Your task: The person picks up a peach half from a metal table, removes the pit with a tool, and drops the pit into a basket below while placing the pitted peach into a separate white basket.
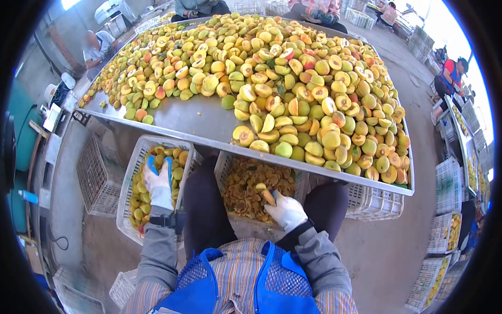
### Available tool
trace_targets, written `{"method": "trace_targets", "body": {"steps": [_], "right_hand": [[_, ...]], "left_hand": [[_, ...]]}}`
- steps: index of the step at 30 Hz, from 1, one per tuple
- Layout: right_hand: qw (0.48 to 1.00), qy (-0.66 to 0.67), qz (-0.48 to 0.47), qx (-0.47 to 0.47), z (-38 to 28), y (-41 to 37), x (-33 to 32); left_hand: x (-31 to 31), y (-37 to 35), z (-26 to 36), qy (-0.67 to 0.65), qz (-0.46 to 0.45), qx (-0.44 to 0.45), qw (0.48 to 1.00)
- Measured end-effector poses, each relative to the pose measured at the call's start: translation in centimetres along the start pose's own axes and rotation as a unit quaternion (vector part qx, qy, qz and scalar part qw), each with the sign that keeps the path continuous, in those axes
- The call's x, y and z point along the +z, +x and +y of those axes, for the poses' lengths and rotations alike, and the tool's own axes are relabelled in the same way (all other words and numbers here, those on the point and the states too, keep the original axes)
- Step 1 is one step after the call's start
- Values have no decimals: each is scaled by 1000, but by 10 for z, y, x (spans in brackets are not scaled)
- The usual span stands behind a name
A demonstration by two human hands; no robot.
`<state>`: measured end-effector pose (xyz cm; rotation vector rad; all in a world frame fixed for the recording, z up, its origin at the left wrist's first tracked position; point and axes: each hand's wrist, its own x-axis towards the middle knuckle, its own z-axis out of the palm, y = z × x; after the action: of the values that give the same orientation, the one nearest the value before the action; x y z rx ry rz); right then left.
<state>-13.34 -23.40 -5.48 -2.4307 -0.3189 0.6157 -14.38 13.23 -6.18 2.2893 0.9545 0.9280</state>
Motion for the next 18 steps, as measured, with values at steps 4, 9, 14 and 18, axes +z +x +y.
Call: {"method": "trace_targets", "body": {"steps": [4, 9, 14, 18], "right_hand": [[999, -24, 17, 37, 13, 7, 10], [991, -74, -20, 110, 19, 21, 4], [995, 31, 52, 73, 17, 21, 2], [990, 137, 30, 8, -14, 15, -22]], "left_hand": [[29, 8, 61, 24, -27, 271, 962], [98, -3, 175, 199, -399, 214, 869], [136, -3, 164, 69, -440, 178, 878], [109, -9, 149, -493, -408, -41, 767]]}}
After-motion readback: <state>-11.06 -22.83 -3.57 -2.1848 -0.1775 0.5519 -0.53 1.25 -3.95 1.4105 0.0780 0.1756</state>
